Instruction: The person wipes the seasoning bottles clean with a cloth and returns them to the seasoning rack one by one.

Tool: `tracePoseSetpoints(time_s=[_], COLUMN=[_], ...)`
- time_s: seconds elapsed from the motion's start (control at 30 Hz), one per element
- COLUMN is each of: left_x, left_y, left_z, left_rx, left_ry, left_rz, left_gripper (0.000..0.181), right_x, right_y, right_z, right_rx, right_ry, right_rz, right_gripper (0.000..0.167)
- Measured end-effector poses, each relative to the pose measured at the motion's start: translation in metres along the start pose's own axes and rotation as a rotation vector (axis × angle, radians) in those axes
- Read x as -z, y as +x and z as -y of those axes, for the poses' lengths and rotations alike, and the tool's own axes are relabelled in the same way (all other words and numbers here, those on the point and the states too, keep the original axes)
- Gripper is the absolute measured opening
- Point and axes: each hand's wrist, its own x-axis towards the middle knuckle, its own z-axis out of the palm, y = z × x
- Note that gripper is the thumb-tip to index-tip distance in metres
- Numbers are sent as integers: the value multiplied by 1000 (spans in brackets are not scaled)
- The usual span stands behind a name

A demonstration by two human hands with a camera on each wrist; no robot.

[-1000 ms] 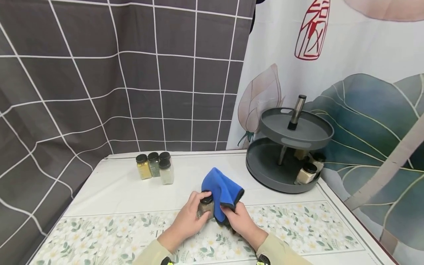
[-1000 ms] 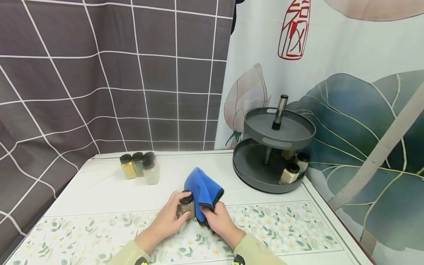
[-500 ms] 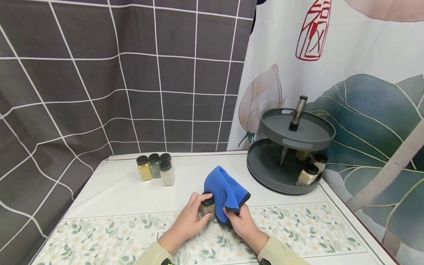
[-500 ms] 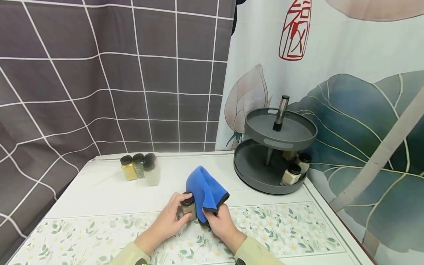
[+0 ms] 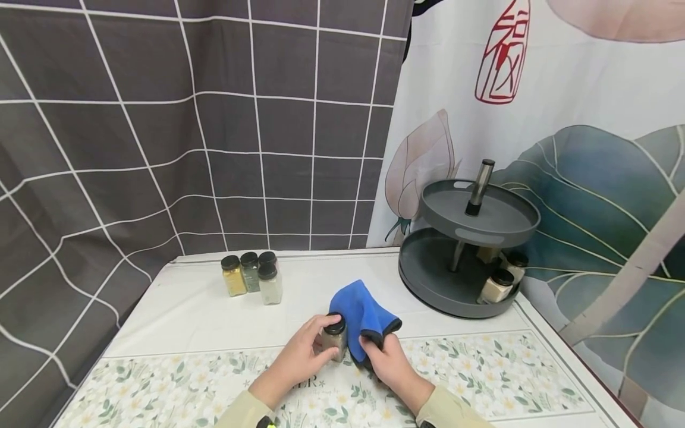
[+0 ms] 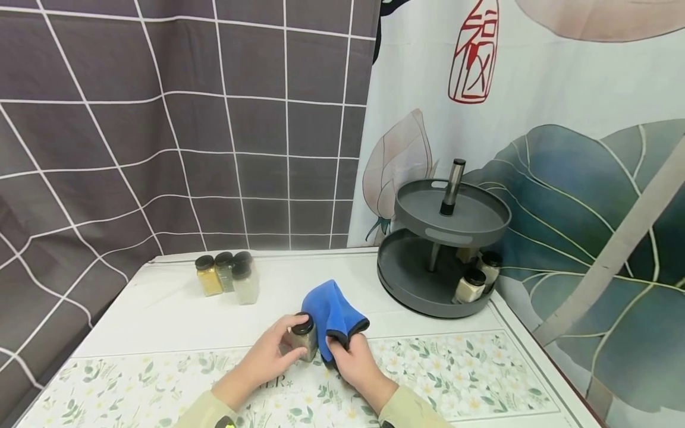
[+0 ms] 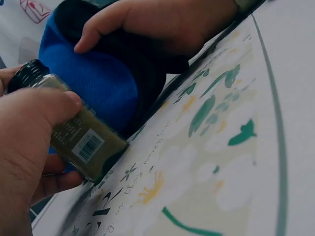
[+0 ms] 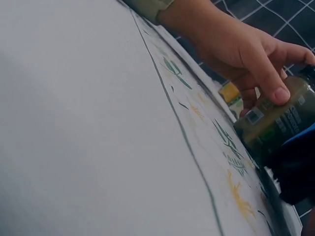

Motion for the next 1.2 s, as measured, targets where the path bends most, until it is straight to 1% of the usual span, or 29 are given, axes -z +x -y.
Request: tracePoseSetpoints(time_s=[0.1, 0.2, 0.23, 0.3, 0.4, 0.43, 0.5, 0.6, 0.67, 0.73, 0.8, 0.87, 0.93, 1.03, 1.1, 1.2], left_x=[-1, -2, -2, -3, -4, -5, -5, -6, -6, -6, -6, -6, -5, -5, -5, -4], left_y=[2, 3, 4, 4, 4, 4, 4, 3, 2, 1, 1, 0, -1, -2, -2, -2], left_z=[-2, -5, -7, -9, -12, -13, -14, -12, -10, -7, -4, -1, 2, 6, 8, 9], left_rx=[58, 103, 112, 129, 144, 147, 151, 123, 85, 29, -25, -67, -93, -121, -141, -161], left_ry=[27, 68, 83, 103, 112, 112, 108, 109, 95, 73, 45, 22, 5, -18, -29, -39], left_rz=[-29, -42, -44, -42, -29, -25, -24, -42, -57, -72, -85, -95, -97, -86, -74, -55], left_gripper=[64, 64, 64, 63, 63, 63, 63, 64, 65, 66, 70, 75, 80, 83, 83, 83], right_x=[-1, -2, -1, -1, 0, 0, 0, 0, 0, 0, 0, 0, -1, -1, -1, -1], right_y=[-1, -1, -1, -1, -3, -3, -2, 1, 2, 1, 0, 0, 1, 2, 2, 3], right_z=[0, 0, 0, 0, 0, 0, 0, -1, -1, 0, 1, 2, 2, 1, 0, -1], right_rx=[61, 61, 51, 42, 81, 82, 77, 15, 2, 14, 32, 32, 13, 3, 1, 3], right_ry=[33, 26, 11, 1, 12, 27, 28, -45, -65, -42, 8, 16, -12, -24, -12, -20], right_rz=[3, 35, 42, 28, 2, 0, 21, 74, 58, 16, -19, -16, -8, -24, -36, -23], right_gripper=[52, 54, 53, 52, 53, 56, 56, 53, 49, 49, 51, 52, 49, 47, 49, 50])
